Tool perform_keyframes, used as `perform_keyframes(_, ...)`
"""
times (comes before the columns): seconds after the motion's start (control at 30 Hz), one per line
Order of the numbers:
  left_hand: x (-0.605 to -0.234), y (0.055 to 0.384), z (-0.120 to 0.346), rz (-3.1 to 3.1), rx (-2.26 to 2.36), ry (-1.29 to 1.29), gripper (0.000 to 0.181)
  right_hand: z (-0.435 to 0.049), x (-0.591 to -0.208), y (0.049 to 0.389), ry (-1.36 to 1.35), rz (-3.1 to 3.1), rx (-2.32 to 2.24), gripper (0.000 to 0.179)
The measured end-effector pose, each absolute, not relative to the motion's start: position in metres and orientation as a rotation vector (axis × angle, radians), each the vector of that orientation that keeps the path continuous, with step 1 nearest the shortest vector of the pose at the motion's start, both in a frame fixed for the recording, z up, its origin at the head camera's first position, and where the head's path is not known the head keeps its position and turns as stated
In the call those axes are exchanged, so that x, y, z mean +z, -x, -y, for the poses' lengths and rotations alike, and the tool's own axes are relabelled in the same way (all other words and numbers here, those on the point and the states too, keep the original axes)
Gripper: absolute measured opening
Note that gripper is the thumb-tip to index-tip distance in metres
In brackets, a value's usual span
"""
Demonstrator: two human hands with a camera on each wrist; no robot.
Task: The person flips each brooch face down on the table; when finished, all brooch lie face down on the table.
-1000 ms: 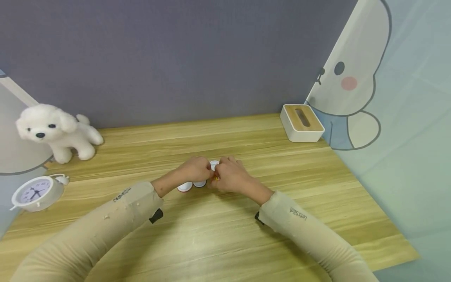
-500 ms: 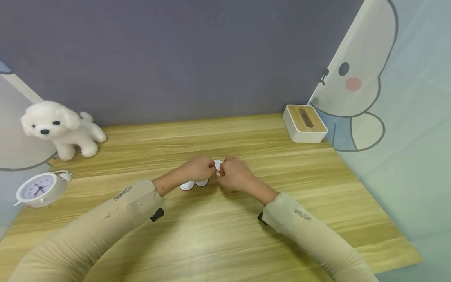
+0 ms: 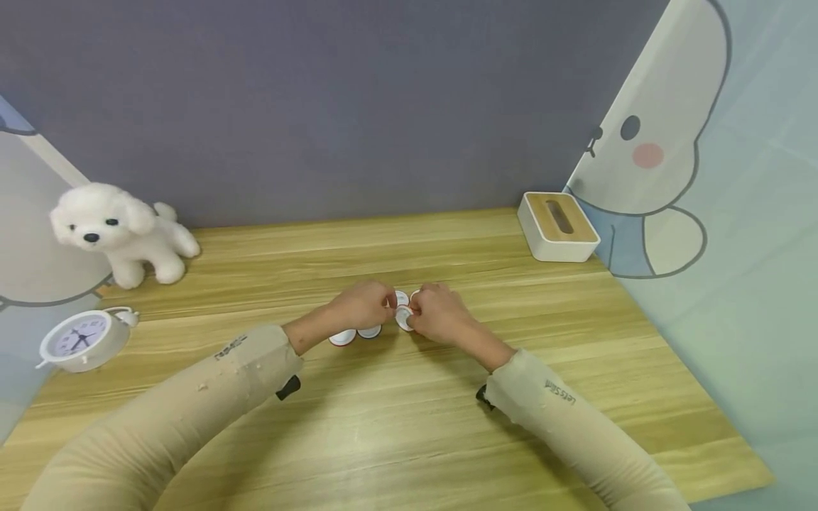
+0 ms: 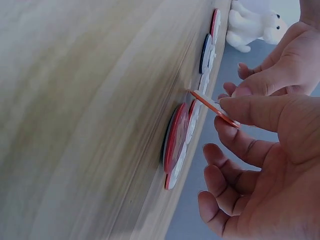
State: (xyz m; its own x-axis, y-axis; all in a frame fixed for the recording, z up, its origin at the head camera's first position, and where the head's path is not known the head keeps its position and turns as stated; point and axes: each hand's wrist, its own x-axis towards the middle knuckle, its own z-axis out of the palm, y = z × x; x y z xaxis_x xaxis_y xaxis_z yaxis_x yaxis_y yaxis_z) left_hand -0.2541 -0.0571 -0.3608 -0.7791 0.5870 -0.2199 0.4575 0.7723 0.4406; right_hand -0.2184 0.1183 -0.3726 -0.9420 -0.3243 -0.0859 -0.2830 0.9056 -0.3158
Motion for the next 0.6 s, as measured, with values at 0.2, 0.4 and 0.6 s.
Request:
perform_keyframes(0.2, -0.3591, 0.2541, 0.0564, -2.663, 0.507, -0.891, 0.021, -0.1193, -0.3697, 0.2193, 0.466, -2.913, -0.444, 0.029)
perform_keyframes(0.4, -0.3624, 0.2525, 0.0562, -2.654, 0.554, -1.003, 0.019, -0.1177, -0.3693, 0.2196, 0.486, -2.890, -0.473, 0.027)
perform_keyframes(0.6, -0.3663, 0.2530, 0.0579, -2.665, 0.589, -0.988, 0.013, -0.1194, -0.3704, 0.2198, 0.475, -2.890, -0.476, 0.025)
